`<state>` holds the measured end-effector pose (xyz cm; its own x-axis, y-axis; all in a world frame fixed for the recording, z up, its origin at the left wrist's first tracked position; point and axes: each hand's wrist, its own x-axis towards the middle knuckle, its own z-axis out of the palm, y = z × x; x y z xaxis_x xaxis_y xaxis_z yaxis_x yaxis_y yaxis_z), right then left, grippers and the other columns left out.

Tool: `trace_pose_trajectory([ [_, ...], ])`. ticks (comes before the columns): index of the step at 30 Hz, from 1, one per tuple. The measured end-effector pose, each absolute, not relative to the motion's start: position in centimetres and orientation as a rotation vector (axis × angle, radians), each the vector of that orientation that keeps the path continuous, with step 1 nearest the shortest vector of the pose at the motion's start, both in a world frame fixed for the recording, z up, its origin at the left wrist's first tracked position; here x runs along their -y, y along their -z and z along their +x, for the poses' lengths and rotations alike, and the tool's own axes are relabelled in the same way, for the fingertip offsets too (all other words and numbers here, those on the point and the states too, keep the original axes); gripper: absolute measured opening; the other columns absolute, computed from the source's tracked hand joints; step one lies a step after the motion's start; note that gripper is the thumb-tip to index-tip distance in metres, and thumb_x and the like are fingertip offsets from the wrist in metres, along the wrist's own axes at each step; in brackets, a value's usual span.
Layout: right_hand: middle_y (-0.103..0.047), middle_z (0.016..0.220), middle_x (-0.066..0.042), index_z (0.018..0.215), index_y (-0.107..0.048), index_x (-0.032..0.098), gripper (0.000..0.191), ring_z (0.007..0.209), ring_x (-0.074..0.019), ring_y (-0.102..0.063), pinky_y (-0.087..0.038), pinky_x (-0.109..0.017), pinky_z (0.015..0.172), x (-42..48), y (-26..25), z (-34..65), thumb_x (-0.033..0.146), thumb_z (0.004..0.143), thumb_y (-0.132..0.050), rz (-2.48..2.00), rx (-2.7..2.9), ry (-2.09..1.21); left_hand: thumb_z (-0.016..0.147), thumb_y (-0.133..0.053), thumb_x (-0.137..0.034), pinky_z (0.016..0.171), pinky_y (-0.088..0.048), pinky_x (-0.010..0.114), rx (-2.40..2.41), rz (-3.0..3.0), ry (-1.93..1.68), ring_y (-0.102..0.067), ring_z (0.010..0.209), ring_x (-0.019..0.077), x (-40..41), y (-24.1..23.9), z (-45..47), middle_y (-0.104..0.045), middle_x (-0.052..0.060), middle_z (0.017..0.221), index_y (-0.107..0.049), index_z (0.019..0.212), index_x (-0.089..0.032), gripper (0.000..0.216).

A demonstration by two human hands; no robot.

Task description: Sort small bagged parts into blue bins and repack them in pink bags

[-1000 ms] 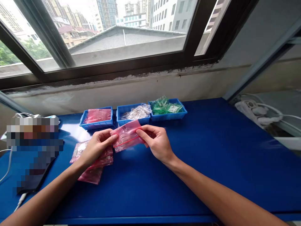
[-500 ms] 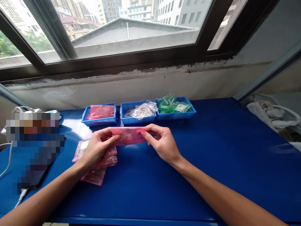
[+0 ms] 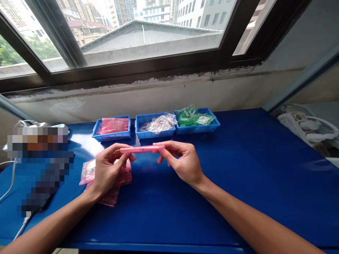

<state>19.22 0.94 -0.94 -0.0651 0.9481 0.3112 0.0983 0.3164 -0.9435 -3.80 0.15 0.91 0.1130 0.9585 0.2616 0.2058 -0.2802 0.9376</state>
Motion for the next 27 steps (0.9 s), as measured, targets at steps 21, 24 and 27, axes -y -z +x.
trace_pose_trajectory([
  [21, -0.078, 0.066, -0.004, 0.084, -0.085, 0.021, 0.016, 0.048, -0.0183, -0.07, -0.057, -0.028, 0.046, -0.3, 0.7, 19.1, 0.036, 0.089, -0.081, -0.989, 1.473, -0.819, 0.096, -0.069, -0.034, 0.054, -0.049, 0.023, -1.175, 1.731, -1.25, -0.063, 0.056, 0.0134, 0.0, -1.4, -4.0, -0.069, 0.0, 0.065, -0.073, 0.085, -0.018, 0.02],
  [24, -0.059, 0.045, 0.001, 0.069, -0.078, 0.018, 0.038, 0.031, -0.0104, -0.048, -0.036, -0.023, 0.031, -0.7, 0.7, 19.0, 0.051, 0.089, -0.078, -1.107, 1.437, -0.949, 0.092, -0.072, -0.05, 0.04, -0.027, 0.02, -1.234, 1.501, -1.042, -0.038, 0.04, 0.0072, -0.3, -1.6, -3.9, -0.045, -0.007, 0.048, -0.064, 0.072, -0.017, 0.04],
  [27, -0.053, 0.041, 0.002, 0.062, -0.072, 0.017, 0.048, 0.03, -0.0084, -0.042, -0.031, -0.022, 0.03, -1.0, 0.7, 19.1, 0.057, 0.089, -0.076, -1.162, 1.433, -1.028, 0.088, -0.075, -0.057, 0.039, -0.019, 0.019, -1.254, 1.427, -0.967, -0.03, 0.04, 0.0056, -0.6, -1.6, -3.9, -0.038, -0.008, 0.047, -0.061, 0.07, -0.017, 0.046],
])
